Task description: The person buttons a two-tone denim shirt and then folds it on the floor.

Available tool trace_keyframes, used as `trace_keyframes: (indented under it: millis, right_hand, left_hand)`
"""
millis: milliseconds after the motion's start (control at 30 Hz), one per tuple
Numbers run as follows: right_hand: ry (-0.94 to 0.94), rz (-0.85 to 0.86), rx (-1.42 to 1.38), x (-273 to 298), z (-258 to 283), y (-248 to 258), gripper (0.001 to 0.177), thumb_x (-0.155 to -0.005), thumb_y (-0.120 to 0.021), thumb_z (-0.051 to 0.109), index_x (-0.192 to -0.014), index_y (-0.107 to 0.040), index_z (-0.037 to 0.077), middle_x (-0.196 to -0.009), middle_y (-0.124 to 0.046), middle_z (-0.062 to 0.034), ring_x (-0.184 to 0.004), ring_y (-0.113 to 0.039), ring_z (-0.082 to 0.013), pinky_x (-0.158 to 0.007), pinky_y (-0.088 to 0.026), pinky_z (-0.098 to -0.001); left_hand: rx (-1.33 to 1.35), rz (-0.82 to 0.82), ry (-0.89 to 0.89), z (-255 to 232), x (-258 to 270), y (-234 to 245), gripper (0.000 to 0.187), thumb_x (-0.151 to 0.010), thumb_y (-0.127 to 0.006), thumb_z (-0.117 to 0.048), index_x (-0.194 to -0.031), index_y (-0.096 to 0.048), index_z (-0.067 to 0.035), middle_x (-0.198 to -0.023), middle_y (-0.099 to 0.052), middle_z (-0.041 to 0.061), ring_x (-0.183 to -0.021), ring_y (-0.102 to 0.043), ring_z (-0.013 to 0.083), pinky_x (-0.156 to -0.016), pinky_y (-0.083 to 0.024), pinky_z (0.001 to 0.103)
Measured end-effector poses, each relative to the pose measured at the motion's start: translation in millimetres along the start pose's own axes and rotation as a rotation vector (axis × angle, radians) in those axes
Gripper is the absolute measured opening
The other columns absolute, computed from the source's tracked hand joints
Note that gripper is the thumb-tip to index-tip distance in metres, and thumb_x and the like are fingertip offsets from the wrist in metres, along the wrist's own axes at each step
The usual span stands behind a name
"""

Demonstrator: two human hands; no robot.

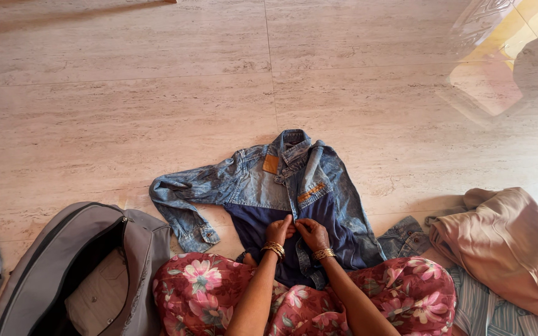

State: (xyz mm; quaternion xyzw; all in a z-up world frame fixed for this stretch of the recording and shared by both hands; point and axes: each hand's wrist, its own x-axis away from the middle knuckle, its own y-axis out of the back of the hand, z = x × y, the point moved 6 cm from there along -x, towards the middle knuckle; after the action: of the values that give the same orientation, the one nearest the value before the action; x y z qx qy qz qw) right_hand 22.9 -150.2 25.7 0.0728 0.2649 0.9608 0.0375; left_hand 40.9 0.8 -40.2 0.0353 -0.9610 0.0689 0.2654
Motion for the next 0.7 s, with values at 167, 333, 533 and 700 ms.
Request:
trace_keyframes:
  millis: [167, 333, 533, 700]
  right_hand:
    - [0.026, 0.046, 0.025, 0.5, 2.9, 0.1, 0.025, -0.088, -0.074, 0.029, -0.105, -0.081, 0.011, -0.091, -0.08, -0.0061, -0.076, -0.076, -0.0183, -0.068, -0.058, -0.0337]
    - [0.005, 0.006, 0.0, -2.8, -11.6, -4.4, 0.025, -0.088, -0.075, 0.029, -0.105, -0.081, 0.012, -0.092, -0.08, -0.0068, -0.079, -0.078, -0.0168, -0.07, -0.06, -0.0337]
    - [0.02, -0.048, 0.147, 3.2, -7.3, -5.6, 0.025, -0.083, -0.077, 0.026, -0.103, -0.078, 0.011, -0.094, -0.08, -0.0074, -0.081, -0.077, -0.0203, -0.071, -0.059, -0.036]
    - [0.031, -0.079, 0.108, 9.8, -1.2, -4.0, 0.023, -0.086, -0.077, 0.029, -0.101, -0.078, 0.012, -0.091, -0.079, -0.0071, -0.078, -0.077, -0.0206, -0.069, -0.059, -0.0357]
  left_hand:
    - [-0.098, -0.147, -0.082, -2.8, 4.7, -2.2, 0.031, -0.087, -0.076, -0.031, -0.095, -0.079, -0.002, -0.077, -0.078, 0.004, -0.065, -0.074, 0.0122, -0.058, -0.06, 0.027]
    - [-0.147, -0.175, -0.121, -6.2, 9.5, -0.3, 0.026, -0.088, -0.076, -0.026, -0.094, -0.079, 0.0, -0.074, -0.077, 0.006, -0.061, -0.072, 0.0124, -0.057, -0.058, 0.028]
    - [-0.327, -0.232, -0.26, -25.3, 17.5, 0.2, 0.02, -0.081, -0.081, -0.021, -0.091, -0.08, -0.004, -0.074, -0.077, 0.004, -0.063, -0.07, 0.0101, -0.06, -0.055, 0.026]
    - [-0.128, -0.204, -0.117, -18.2, 11.4, 2.8, 0.017, -0.075, -0.083, -0.011, -0.085, -0.072, -0.003, -0.075, -0.074, 0.004, -0.062, -0.068, 0.0102, -0.058, -0.058, 0.028]
